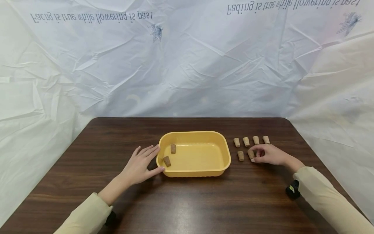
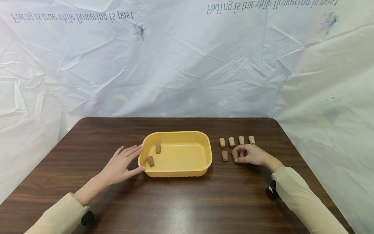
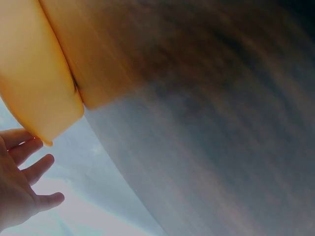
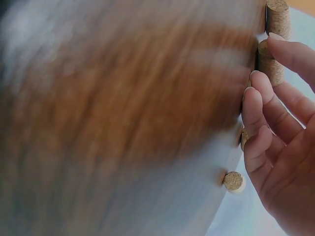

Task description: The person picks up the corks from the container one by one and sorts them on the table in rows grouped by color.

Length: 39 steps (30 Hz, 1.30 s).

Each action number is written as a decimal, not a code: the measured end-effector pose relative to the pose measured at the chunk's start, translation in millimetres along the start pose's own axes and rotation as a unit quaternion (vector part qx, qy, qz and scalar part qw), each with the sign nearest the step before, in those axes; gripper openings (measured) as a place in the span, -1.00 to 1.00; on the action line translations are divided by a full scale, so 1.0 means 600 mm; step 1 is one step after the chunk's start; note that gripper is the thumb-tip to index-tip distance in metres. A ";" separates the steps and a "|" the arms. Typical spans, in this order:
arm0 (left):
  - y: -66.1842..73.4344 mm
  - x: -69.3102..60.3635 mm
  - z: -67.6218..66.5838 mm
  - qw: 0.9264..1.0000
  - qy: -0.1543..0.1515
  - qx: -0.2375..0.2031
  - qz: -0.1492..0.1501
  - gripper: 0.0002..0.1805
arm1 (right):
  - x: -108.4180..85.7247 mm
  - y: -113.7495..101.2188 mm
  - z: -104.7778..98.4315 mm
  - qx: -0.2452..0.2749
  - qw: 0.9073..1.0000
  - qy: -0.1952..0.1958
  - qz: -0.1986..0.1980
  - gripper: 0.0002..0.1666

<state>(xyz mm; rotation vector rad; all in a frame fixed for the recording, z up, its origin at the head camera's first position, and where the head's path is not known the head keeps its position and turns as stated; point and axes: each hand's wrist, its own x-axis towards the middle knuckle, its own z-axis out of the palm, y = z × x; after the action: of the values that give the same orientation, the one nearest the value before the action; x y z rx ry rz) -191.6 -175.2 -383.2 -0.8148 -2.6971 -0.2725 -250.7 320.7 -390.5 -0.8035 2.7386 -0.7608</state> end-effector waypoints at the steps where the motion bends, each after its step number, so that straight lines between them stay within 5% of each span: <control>1: 0.000 0.000 0.000 1.000 0.000 -0.001 0.000 -0.18 | 0.001 0.001 0.001 -0.002 1.000 0.001 0.000 -0.50; 20: 0.001 -0.001 0.002 1.000 0.003 -0.003 0.003 -0.18 | -0.001 0.001 -0.003 -0.002 1.000 -0.007 0.009 -0.42; 29: 0.001 0.001 0.001 1.000 -0.001 -0.001 0.002 -0.17 | 0.009 -0.038 -0.042 -0.041 0.998 0.043 -0.029 -0.46; 39: 0.000 0.001 0.001 1.000 0.001 -0.004 0.001 -0.17 | 0.056 -0.096 -0.082 -0.043 0.995 0.067 -0.067 -0.54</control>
<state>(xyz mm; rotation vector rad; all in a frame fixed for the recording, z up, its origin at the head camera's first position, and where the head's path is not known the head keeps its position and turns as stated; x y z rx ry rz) -192.2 -175.1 -383.5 -0.8195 -2.6954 -0.2821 -268.3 281.3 -319.6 -0.9962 2.8776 -0.7510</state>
